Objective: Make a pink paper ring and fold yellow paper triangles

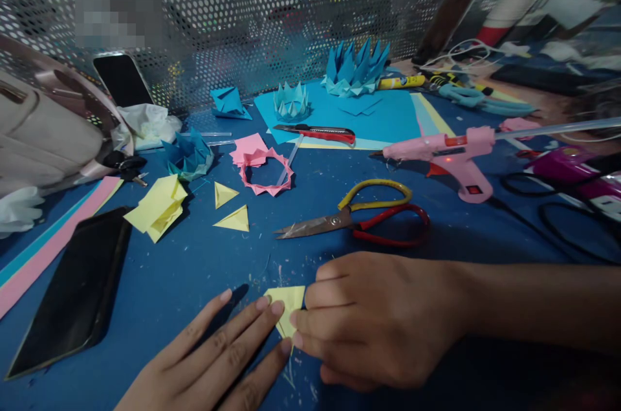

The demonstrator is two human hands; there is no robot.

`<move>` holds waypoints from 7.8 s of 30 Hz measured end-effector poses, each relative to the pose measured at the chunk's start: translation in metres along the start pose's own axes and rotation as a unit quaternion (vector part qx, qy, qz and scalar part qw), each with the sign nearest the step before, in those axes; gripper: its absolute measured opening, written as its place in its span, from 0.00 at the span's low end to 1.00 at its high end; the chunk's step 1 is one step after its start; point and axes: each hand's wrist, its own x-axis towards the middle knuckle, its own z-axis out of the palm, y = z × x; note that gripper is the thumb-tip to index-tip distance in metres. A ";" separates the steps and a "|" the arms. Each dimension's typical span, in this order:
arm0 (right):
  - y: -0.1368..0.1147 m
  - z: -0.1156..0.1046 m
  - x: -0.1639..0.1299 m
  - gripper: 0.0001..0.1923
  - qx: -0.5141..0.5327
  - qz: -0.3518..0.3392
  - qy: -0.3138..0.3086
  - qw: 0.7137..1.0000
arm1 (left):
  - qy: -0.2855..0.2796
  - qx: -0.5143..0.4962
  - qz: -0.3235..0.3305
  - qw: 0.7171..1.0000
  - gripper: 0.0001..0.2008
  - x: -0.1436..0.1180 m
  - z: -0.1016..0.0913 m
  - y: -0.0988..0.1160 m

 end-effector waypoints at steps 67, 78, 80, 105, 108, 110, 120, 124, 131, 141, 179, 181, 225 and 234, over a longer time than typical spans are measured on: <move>-0.001 -0.002 0.002 0.14 -0.005 0.008 -0.043 0.999 | 0.021 -0.084 -0.017 0.996 0.29 0.005 -0.006 -0.004; -0.003 0.000 0.000 0.15 -0.021 0.004 -0.046 0.999 | 0.006 -0.090 -0.013 0.996 0.21 0.004 -0.007 -0.004; -0.003 -0.001 0.000 0.14 -0.019 0.003 -0.039 0.999 | 0.015 -0.083 -0.010 0.996 0.19 0.003 -0.006 -0.005; -0.003 -0.002 0.000 0.14 -0.021 -0.007 -0.045 0.999 | -0.046 -0.052 0.041 0.997 0.31 0.006 -0.022 -0.018; -0.003 -0.001 0.001 0.13 -0.023 -0.004 -0.050 0.999 | -0.044 -0.052 0.025 0.997 0.32 0.004 -0.019 -0.017; -0.003 -0.001 0.002 0.13 -0.031 -0.007 -0.052 0.998 | -0.046 -0.050 0.013 0.998 0.32 0.004 -0.019 -0.017; -0.006 -0.004 0.005 0.13 -0.064 -0.006 -0.064 0.996 | -0.051 -0.052 0.016 0.997 0.32 0.004 -0.022 -0.023; -0.007 -0.005 0.005 0.13 -0.067 0.000 -0.072 0.995 | -0.049 -0.049 0.016 0.997 0.31 0.005 -0.023 -0.023; -0.006 -0.004 0.004 0.13 -0.058 0.003 -0.077 0.995 | -0.039 -0.041 0.009 0.998 0.29 0.005 -0.022 -0.020; -0.006 -0.001 0.001 0.15 -0.059 -0.005 -0.034 0.998 | 0.125 -0.082 -0.005 0.989 0.18 0.026 -0.006 -0.017; 0.001 0.000 -0.003 0.12 0.011 0.015 0.005 1.000 | 0.069 -0.315 -0.157 0.933 0.07 0.053 0.000 -0.035; 0.001 0.000 -0.002 0.12 0.014 0.015 0.004 1.000 | 0.065 -0.310 -0.168 0.933 0.06 0.052 0.000 -0.032; 0.008 0.011 0.003 0.19 0.492 0.390 0.150 0.764 | 0.226 -0.531 -0.464 0.672 0.11 0.083 -0.011 -0.011; 0.005 0.005 0.005 0.19 0.502 0.396 0.142 0.756 | 0.259 -0.472 -0.431 0.724 0.04 0.063 -0.014 -0.032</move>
